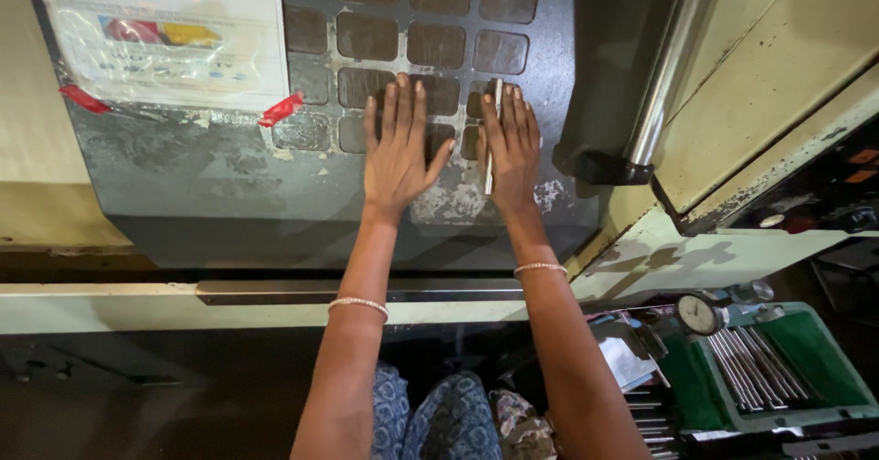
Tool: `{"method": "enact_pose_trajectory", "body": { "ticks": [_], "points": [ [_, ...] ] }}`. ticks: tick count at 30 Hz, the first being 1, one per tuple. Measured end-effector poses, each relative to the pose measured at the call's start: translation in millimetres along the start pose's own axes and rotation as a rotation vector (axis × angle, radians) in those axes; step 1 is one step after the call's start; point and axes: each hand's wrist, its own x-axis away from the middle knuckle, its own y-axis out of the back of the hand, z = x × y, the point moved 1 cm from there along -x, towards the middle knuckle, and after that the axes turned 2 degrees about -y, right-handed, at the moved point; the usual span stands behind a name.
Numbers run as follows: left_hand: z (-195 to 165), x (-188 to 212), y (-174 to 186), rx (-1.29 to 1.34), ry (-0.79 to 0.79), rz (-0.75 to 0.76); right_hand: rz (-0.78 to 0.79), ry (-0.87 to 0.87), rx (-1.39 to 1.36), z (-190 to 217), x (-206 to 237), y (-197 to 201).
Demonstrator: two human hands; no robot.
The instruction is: The person sits on the floor and repeatedly cleans rectangular cavities in a metal mold using a cylindrical metal rod. They open the machine door to insert the rod into internal parts, then close the door and continue cleaning the surface cavities. The person also wipes the rod with a cloth between uses.
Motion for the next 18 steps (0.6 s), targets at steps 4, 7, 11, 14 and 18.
{"method": "enact_pose_trajectory", "body": {
  "ticks": [4, 7, 11, 14, 18],
  "points": [
    [-1.0, 0.3, -0.2, 0.006, -0.024, 0.019, 0.01, 0.006, -0.016, -0.9, 1.4, 0.3],
    [-3.2, 0.6, 0.8, -0.012, -0.018, 0.023, 0.016, 0.02, -0.012, -2.1, 1.9, 1.0],
    [-8.0, 0.8, 2.3, -0.022, 0.007, 0.023, 0.007, 0.017, -0.01, -4.3, 2.8, 2.8],
    [-10.3, -0.5, 3.3, -0.023, 0.007, 0.021, 0.006, 0.016, -0.01, -5.5, 3.4, 3.2],
    [-11.1, -3.1, 3.9, -0.027, 0.013, 0.038, -0.01, 0.011, -0.015, -6.7, 3.6, 2.1]
  ]
}}
